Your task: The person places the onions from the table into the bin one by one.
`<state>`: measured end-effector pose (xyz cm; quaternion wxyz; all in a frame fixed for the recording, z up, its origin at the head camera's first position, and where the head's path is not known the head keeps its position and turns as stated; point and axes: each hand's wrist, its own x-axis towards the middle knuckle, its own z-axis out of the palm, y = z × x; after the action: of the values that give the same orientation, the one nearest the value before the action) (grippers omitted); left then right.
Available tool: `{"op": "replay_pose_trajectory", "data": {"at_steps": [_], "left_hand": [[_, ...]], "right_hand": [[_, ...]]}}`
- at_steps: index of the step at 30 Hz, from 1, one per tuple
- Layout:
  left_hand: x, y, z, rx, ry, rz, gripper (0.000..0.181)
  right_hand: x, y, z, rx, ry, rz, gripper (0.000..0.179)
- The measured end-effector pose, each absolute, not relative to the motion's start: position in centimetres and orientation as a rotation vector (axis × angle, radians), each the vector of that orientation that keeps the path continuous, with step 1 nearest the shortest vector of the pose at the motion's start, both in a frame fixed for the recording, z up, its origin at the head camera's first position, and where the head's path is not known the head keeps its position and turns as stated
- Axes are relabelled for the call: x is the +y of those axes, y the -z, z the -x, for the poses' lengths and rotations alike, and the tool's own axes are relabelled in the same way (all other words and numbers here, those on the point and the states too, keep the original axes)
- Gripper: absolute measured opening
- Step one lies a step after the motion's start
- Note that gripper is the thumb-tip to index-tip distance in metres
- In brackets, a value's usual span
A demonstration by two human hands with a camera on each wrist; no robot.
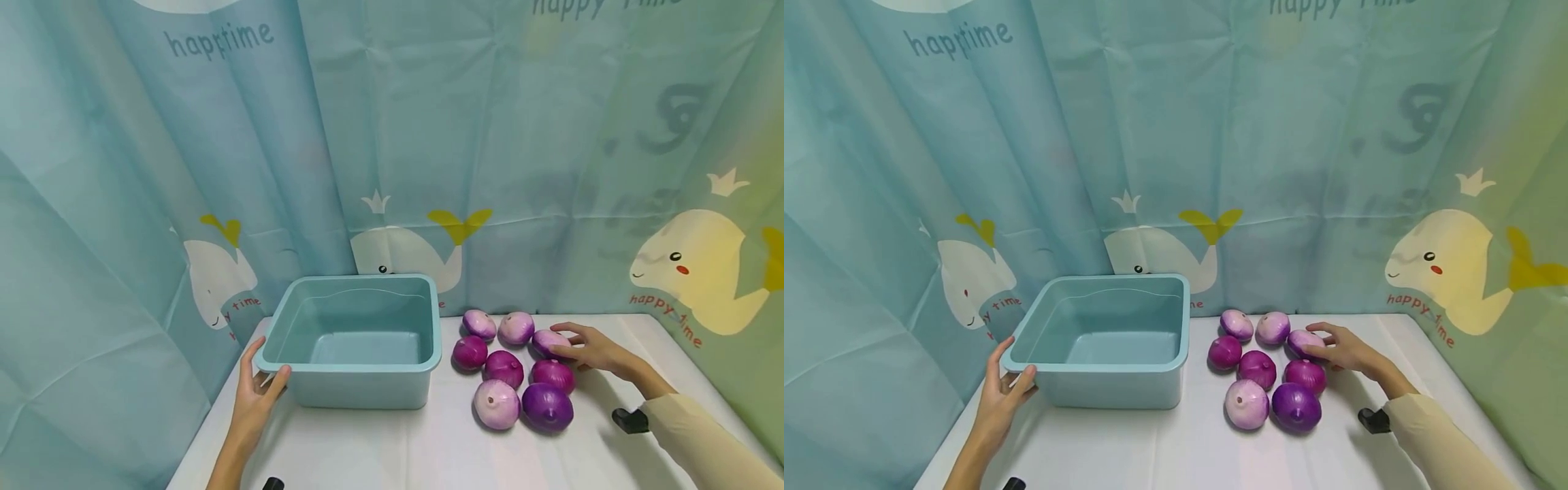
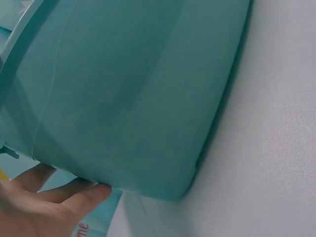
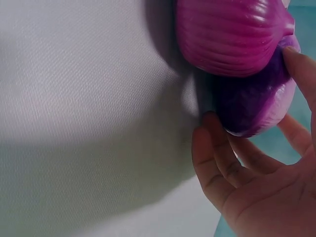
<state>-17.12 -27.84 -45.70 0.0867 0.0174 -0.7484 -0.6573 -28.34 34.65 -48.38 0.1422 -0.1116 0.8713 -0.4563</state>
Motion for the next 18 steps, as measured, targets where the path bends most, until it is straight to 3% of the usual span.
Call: {"op": "replay_pose_trajectory", "data": {"at_steps": [18], "left_hand": [[-27.29,46.01,17.07,-2.139,1.946,-0.074,0.078]], "right_hand": [[34.76,48.39,28.13,2.563,1.304,0.339,0.068]]}}
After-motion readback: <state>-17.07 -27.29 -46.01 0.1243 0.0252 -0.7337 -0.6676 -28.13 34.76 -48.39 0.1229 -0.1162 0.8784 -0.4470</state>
